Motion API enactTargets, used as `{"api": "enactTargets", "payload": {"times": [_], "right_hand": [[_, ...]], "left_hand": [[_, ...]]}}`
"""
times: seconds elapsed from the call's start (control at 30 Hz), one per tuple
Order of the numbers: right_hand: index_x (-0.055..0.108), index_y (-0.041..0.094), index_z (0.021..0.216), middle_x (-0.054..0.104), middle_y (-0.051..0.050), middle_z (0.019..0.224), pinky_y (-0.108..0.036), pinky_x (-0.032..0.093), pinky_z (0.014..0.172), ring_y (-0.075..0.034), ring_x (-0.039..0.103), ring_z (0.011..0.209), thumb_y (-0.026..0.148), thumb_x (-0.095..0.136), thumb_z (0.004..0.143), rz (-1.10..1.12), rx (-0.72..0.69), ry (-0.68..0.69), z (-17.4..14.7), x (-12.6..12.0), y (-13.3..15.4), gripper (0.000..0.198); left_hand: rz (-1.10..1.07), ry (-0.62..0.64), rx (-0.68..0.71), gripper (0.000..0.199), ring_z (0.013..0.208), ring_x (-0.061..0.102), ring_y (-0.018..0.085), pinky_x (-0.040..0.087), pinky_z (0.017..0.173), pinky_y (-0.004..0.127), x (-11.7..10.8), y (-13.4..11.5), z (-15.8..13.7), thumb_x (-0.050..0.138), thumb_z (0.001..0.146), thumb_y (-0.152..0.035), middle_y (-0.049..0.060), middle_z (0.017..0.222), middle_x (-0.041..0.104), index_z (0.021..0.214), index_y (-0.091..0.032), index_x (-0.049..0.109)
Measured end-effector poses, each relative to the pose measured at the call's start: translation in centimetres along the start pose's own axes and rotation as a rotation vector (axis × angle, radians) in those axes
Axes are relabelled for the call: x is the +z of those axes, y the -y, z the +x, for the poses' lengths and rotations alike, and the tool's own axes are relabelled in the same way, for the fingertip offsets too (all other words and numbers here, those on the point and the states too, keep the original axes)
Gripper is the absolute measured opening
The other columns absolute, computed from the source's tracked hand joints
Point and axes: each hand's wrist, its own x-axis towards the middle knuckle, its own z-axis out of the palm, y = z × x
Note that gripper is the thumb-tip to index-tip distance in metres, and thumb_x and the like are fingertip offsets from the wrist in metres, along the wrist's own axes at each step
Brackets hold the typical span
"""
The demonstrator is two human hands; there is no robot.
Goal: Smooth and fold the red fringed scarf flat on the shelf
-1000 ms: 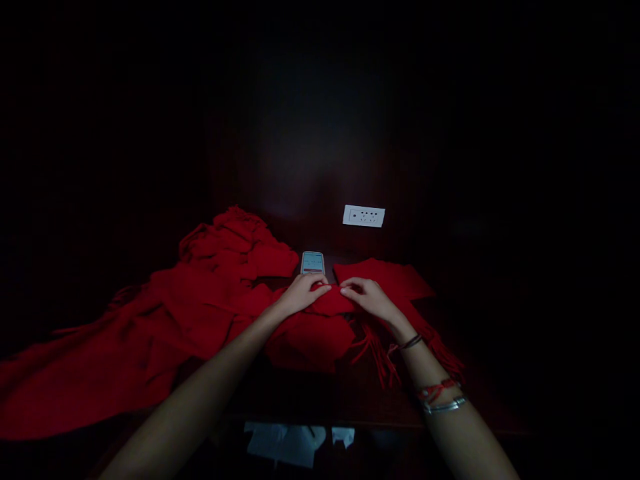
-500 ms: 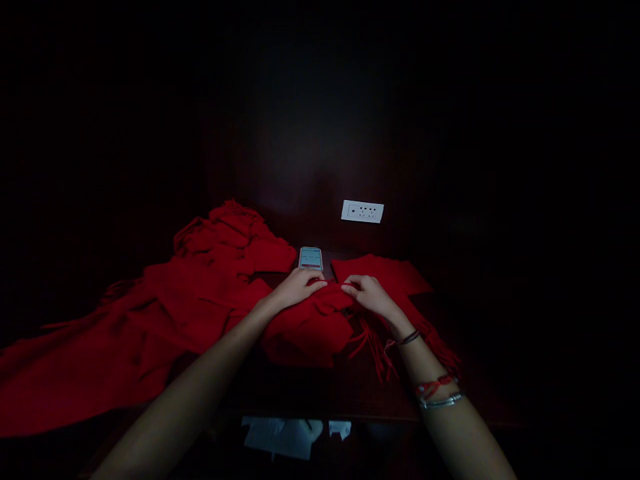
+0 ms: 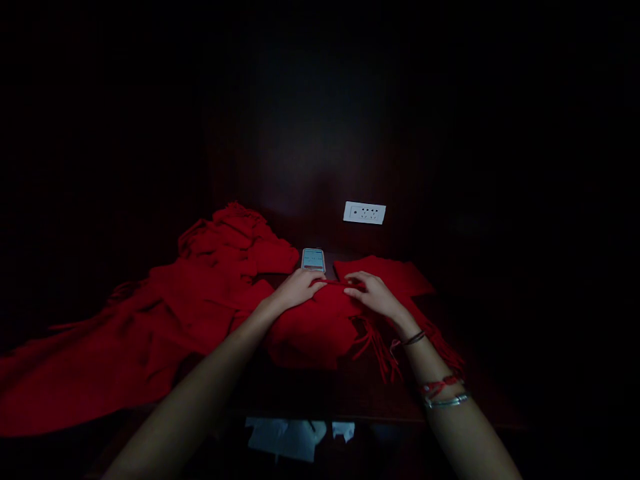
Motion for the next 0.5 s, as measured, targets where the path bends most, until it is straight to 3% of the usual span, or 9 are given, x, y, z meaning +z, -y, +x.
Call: {"api": "enactTargets", "payload": {"times": [0.1,0.2,0.33,0.43,0.5], "right_hand": [[0.058,0.017,0.092,0.061,-0.005,0.088,-0.023,0.038,0.069,-0.014,0.054,0.078,0.028,0.055,0.071,0.032,-0.123,0.014,-0.1,1.1,1.3,0.024],[0.061,0.017,0.076,0.063,-0.003,0.072,-0.022,0.038,0.062,-0.013,0.055,0.067,0.024,0.048,0.076,-0.025,-0.035,-0.048,0.0,1.1,1.7,0.015],[0.060,0.016,0.072,0.063,-0.004,0.070,-0.022,0.037,0.061,-0.014,0.056,0.067,0.020,0.046,0.076,-0.113,0.146,-0.172,0.2,-0.4,0.3,0.015],[0.061,0.015,0.075,0.063,-0.006,0.072,-0.025,0.038,0.063,-0.016,0.056,0.070,0.018,0.042,0.077,-0.188,0.200,-0.080,0.1,-0.8,-0.6,0.020],[0.061,0.015,0.085,0.063,-0.008,0.084,-0.027,0.038,0.070,-0.017,0.056,0.080,0.019,0.043,0.077,-0.177,0.101,-0.012,0.0,-0.2,-0.4,0.020]], "left_hand": [[-0.005,0.041,0.016,0.021,0.077,0.054,0.014,0.039,0.071,0.021,0.5,-0.7,0.1,0.039,0.081,-0.023,0.003,0.083,0.061,0.083,-0.015,0.059],[-0.009,0.039,0.007,0.023,0.076,0.054,0.014,0.038,0.069,0.021,0.2,-0.9,0.2,0.037,0.082,-0.025,0.003,0.082,0.061,0.081,-0.015,0.059],[0.004,-0.015,-0.043,0.027,0.074,0.053,0.014,0.038,0.068,0.022,-0.8,-0.3,0.1,0.035,0.083,-0.029,0.003,0.078,0.061,0.079,-0.016,0.058],[-0.016,-0.059,-0.042,0.023,0.074,0.053,0.014,0.038,0.069,0.023,-0.9,-0.2,0.0,0.039,0.081,-0.031,0.002,0.078,0.060,0.079,-0.016,0.056],[-0.042,-0.076,-0.020,0.018,0.078,0.052,0.015,0.038,0.070,0.023,-0.6,-0.4,0.0,0.042,0.080,-0.029,0.002,0.082,0.059,0.081,-0.016,0.055]]}}
